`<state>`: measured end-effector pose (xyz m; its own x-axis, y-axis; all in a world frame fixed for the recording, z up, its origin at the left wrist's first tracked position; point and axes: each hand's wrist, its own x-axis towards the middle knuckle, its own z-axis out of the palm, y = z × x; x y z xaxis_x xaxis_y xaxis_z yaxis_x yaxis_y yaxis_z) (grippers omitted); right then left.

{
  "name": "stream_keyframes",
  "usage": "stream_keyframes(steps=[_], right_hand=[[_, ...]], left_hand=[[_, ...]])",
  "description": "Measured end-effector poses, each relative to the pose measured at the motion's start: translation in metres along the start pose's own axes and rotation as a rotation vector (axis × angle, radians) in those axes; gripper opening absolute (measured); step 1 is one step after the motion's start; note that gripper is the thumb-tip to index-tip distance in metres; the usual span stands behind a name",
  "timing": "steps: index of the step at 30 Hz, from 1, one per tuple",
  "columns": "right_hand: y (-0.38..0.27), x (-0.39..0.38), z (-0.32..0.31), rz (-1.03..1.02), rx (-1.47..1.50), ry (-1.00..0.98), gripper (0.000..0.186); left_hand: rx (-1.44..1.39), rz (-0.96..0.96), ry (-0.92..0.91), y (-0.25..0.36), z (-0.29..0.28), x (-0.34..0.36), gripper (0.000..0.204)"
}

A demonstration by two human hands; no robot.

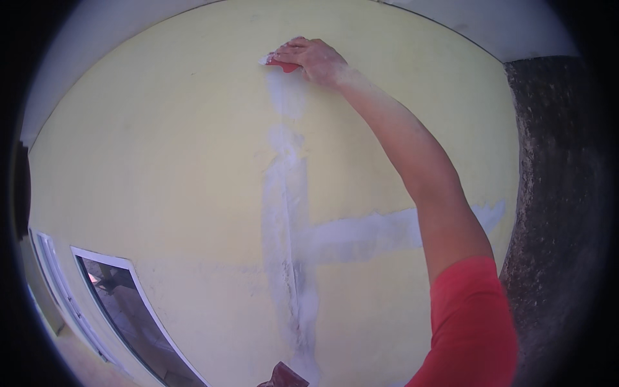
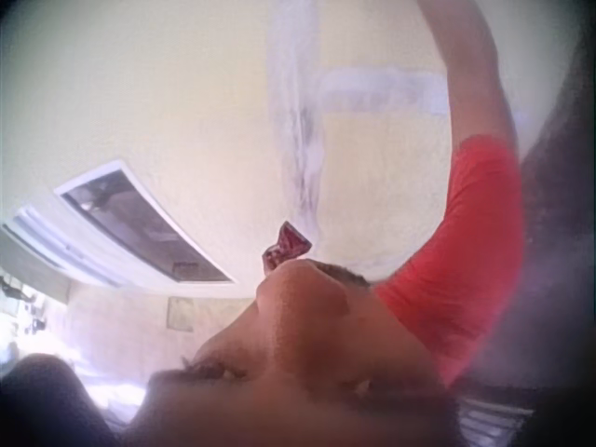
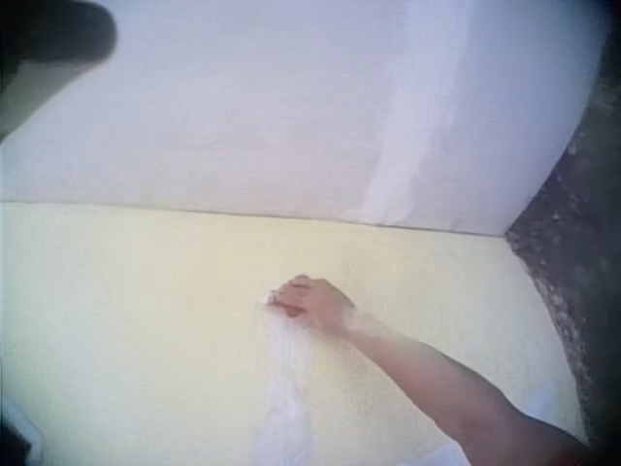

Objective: The person applies white plaster to a yellow wall using a red plastic trowel and a metal putty knife. They repeatedly scoop plaster from a bucket, spread it on the wall, and smooth the surface. The person also cleans the tools with water and scrapes excess plaster from the trowel.

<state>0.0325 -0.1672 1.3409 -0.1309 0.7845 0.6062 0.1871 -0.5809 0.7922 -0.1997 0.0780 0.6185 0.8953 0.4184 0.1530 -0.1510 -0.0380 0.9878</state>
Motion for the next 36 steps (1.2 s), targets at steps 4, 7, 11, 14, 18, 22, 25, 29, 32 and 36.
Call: stream_keyframes(steps=[4,7,11,14,18,22,25,29,32,36], right_hand=[[0.023,-0.022,0.025,0.022,0.075,-0.054,0.068],[0.005,-0.063,-0.003,0.103,0.153,-0.273,0.056],[0.005,-0.037,-0.06,0.343,0.082,-0.257,0.051],[0.009,0.037,-0.043,0.561,-0.059,-0.14,0.052],[-0.023,0.045,-0.019,0.54,-0.051,-0.251,0.051],[-0.125,-0.034,-0.003,0.345,0.117,-0.338,0.055],[-0.201,-0.124,-0.006,0.212,-0.032,-0.386,0.057],[-0.195,-0.136,-0.04,0.197,0.207,-0.324,0.065],[-0.123,-0.076,-0.043,0.132,0.172,-0.053,0.069],[-0.015,0.007,-0.025,0.105,0.19,-0.088,0.07]], left_hand=[[-0.16,0.03,-0.004,-0.029,0.007,0.003,0.048],[-0.016,-0.001,0.073,-0.026,-0.005,-0.004,0.05],[-0.405,0.028,0.036,-0.037,0.012,0.008,0.037],[-0.671,0.058,0.019,-0.044,0.027,0.022,0.029],[-0.515,0.083,0.013,-0.047,0.039,0.029,0.029],[-0.494,0.067,0.079,-0.065,0.031,0.017,0.031],[-0.482,0.064,0.094,-0.062,0.024,0.004,0.033],[-0.391,0.101,0.086,-0.058,0.023,0.006,0.035],[-0.435,0.077,0.045,-0.055,0.023,0.014,0.035],[-0.534,0.05,0.027,-0.053,0.036,0.027,0.036]])
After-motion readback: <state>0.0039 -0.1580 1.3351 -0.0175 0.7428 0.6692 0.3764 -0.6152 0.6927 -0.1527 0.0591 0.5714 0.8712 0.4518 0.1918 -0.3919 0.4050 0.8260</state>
